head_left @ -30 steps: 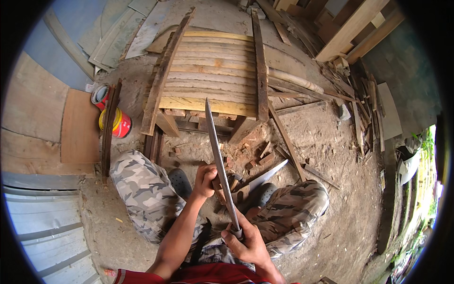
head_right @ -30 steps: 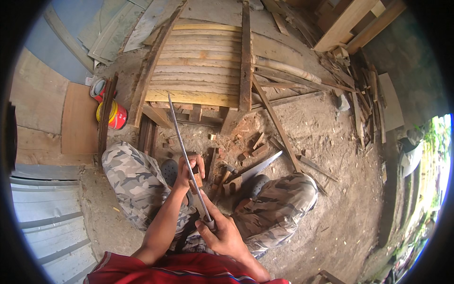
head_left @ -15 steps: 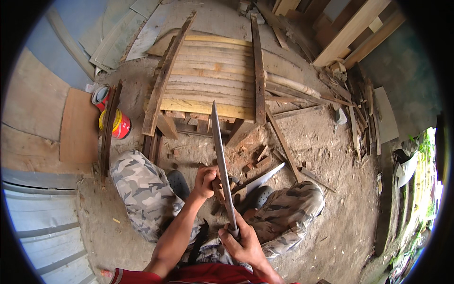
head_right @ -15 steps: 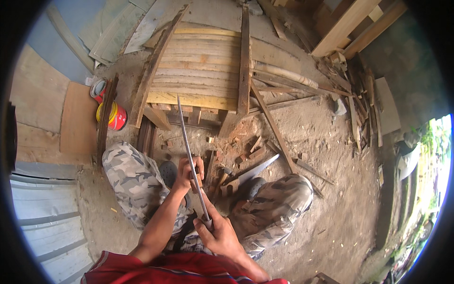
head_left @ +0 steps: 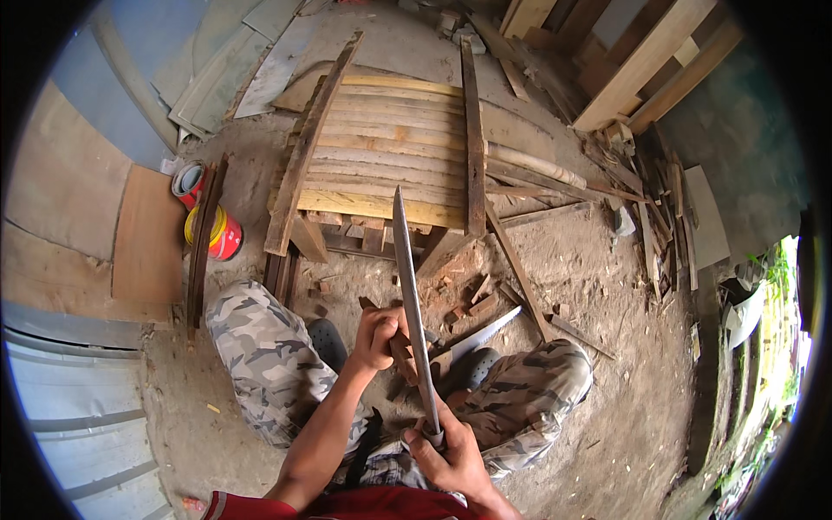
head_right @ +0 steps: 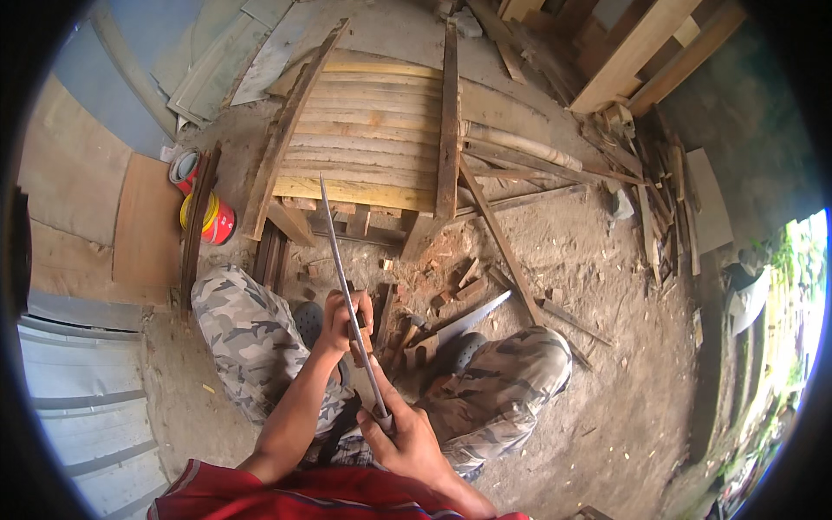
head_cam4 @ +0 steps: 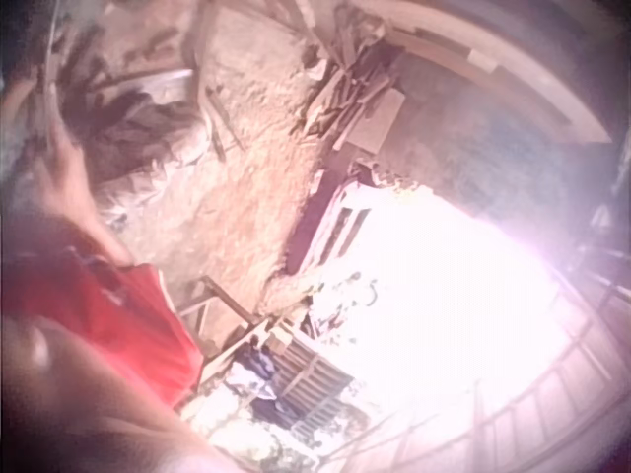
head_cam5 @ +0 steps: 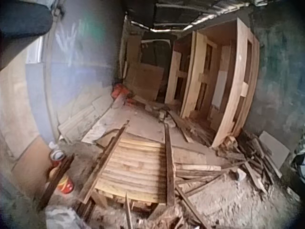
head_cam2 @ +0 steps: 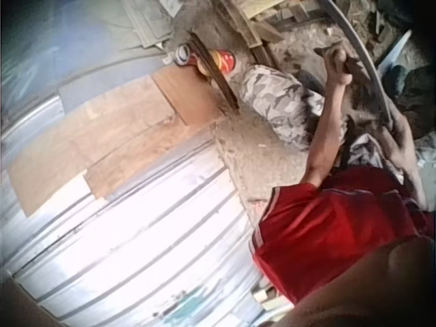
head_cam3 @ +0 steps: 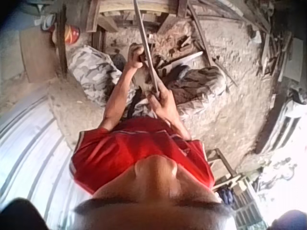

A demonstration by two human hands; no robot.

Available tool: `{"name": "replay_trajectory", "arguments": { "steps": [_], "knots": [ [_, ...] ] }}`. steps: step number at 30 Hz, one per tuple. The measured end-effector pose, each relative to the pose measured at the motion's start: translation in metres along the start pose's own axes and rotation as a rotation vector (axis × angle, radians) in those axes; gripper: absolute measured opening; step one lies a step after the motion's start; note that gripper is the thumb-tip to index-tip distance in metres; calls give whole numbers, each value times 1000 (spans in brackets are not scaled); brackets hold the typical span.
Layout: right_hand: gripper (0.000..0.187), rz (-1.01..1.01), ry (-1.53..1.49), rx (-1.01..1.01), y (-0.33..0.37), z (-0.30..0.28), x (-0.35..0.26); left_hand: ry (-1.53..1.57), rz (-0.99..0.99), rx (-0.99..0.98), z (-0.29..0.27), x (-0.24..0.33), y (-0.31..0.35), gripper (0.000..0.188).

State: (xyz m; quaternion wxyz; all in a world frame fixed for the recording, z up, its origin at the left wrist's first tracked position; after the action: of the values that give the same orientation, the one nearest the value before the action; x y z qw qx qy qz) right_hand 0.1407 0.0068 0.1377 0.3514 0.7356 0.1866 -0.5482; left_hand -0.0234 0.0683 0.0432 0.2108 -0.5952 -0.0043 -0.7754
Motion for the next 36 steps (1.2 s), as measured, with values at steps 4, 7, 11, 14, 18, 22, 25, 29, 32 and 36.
{"name": "replay_trajectory", "arguments": {
  "steps": [4, 7, 11, 14, 18, 22, 25, 29, 32, 36],
  "knots": [
    [70, 88, 25, -30, -15, 8, 17, 42, 31, -21, -12, -19, 2, 50],
    [70, 36, 6, -12, -5, 3, 1, 36, 9, -23, -6, -11, 1, 51],
    [70, -4, 6, -22, -5, 8, 7, -37, 92, -16, -15, -12, 6, 52],
    [69, 22, -37, -30, -14, 9, 22, 36, 53, 21, -18, -27, 4, 53],
    [69, -1, -43, -31, -1, 1, 10, -4, 137, -50, -1, 5, 1, 55],
    [67, 22, -12, 0, -10, 12, 33, -41, 45, 29, -20, -29, 2, 57],
    [67, 32, -38, 2, -16, 8, 28, -57, 85, 30, -17, -25, 1, 55],
    [67, 34, -80, 1, -16, 7, 26, -102, 12, 56, -13, -23, -1, 51],
    [68, 32, -111, 0, -16, 9, 31, -109, 25, 64, -15, -23, 0, 50],
    [69, 33, -94, 4, -10, 4, 15, -181, 109, 15, -14, -14, -3, 54]
  ]
}}
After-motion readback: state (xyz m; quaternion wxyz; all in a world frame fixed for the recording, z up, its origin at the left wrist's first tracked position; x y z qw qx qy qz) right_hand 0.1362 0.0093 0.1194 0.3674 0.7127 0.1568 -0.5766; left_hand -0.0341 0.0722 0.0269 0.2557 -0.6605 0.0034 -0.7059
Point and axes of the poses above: each hand's wrist, its own y-axis away from the middle knuckle, its own z-axis out of the palm, x = y × z, the point moved 9 cm from there along -y, towards the middle knuckle
